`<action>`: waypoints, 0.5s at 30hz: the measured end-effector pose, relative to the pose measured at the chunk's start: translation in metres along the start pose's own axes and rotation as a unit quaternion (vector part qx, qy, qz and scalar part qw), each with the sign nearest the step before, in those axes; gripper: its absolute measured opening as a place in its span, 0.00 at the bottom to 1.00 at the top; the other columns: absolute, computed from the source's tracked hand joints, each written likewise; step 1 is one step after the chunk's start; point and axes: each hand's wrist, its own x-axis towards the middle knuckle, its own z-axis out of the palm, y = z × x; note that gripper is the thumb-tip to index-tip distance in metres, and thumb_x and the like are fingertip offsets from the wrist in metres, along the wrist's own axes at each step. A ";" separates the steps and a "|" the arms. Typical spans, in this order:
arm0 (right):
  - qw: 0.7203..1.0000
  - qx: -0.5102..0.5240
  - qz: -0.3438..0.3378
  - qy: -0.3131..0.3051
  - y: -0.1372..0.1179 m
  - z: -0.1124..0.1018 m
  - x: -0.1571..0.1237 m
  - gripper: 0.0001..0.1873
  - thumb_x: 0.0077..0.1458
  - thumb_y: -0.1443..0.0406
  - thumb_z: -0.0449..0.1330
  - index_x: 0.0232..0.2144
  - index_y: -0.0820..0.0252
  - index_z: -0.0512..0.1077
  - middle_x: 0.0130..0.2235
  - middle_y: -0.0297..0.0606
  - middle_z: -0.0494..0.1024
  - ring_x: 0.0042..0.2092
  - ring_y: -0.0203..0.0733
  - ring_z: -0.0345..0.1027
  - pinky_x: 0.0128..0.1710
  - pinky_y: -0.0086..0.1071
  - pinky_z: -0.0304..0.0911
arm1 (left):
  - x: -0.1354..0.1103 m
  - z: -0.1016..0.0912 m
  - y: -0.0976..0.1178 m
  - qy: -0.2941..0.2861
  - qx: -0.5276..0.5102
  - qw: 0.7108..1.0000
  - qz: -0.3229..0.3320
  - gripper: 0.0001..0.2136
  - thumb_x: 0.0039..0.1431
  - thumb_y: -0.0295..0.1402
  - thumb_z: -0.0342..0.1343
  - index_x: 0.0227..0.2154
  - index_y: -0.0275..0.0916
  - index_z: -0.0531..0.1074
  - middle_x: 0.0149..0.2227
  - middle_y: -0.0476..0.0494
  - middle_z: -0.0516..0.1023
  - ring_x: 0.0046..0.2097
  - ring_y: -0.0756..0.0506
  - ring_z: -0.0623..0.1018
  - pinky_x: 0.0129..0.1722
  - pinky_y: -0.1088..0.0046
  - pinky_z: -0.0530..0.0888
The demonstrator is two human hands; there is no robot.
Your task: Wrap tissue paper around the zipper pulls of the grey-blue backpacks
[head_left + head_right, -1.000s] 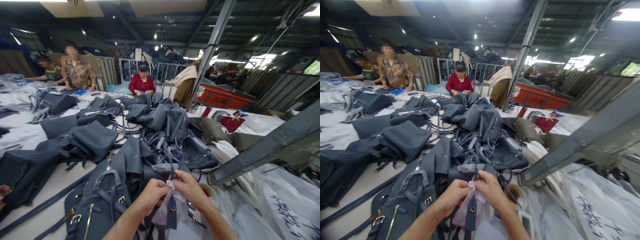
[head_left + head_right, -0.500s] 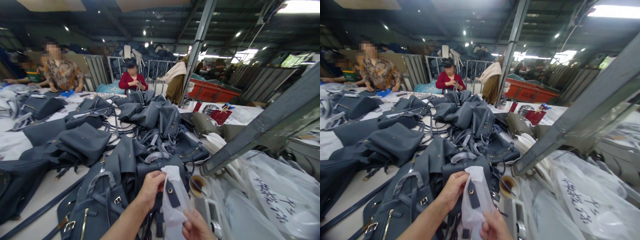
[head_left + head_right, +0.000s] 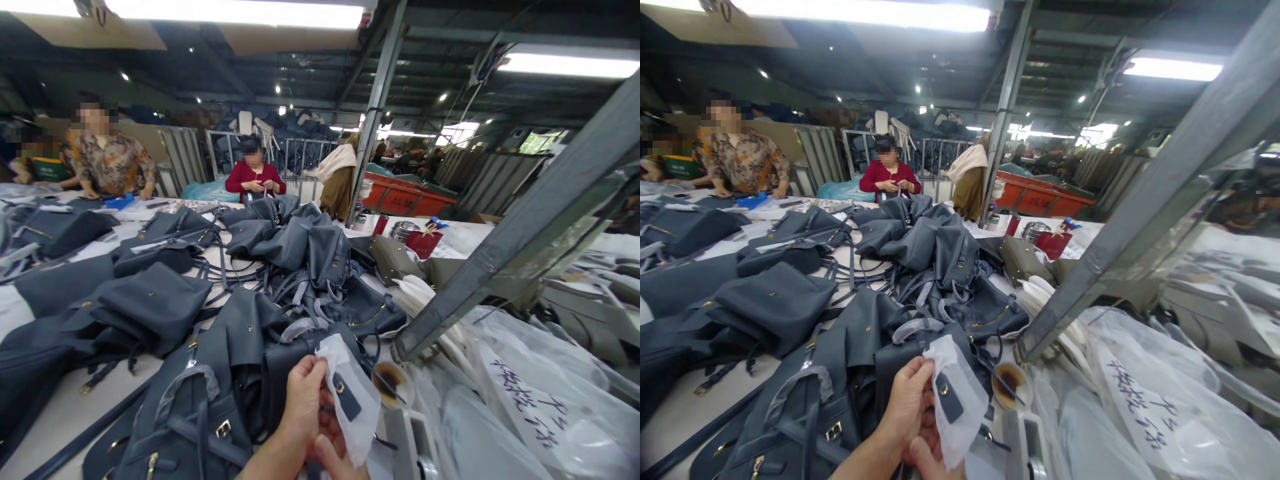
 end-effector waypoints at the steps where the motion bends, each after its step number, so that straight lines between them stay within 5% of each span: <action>1: 1.000 -0.007 -0.022 0.015 -0.005 -0.001 0.003 0.32 0.36 0.42 0.67 0.39 0.56 0.75 0.29 0.38 0.78 0.24 0.43 0.68 0.26 0.38 0.66 | 0.000 0.000 0.000 -0.004 -0.004 1.000 -0.005 0.19 0.39 0.46 0.65 0.25 0.40 0.62 0.16 0.57 0.67 0.14 0.53 0.66 0.13 0.81 0.60; 6: 0.994 -0.042 -0.017 0.095 -0.020 -0.016 0.013 0.24 0.41 0.44 0.66 0.31 0.56 0.77 0.23 0.37 0.75 0.24 0.46 0.67 0.24 0.40 0.65 | -0.002 -0.004 -0.004 -0.049 0.013 0.999 0.002 0.19 0.41 0.47 0.64 0.25 0.40 0.63 0.16 0.56 0.67 0.12 0.54 0.64 0.11 0.81 0.56; 11: 0.987 0.042 -0.029 0.152 -0.019 -0.019 0.013 0.26 0.49 0.40 0.58 0.27 0.56 0.75 0.21 0.35 0.73 0.23 0.42 0.64 0.22 0.36 0.61 | -0.006 -0.007 -0.001 -0.085 0.019 0.996 0.001 0.16 0.43 0.43 0.63 0.25 0.38 0.65 0.18 0.55 0.68 0.15 0.55 0.65 0.15 0.81 0.57; 15: 0.984 0.072 -0.018 0.160 -0.013 -0.020 0.001 0.29 0.46 0.38 0.58 0.23 0.57 0.76 0.20 0.37 0.74 0.22 0.42 0.64 0.22 0.37 0.60 | -0.001 -0.005 0.012 -0.074 0.059 0.995 0.016 0.12 0.41 0.36 0.62 0.24 0.37 0.66 0.18 0.56 0.66 0.18 0.57 0.62 0.17 0.83 0.55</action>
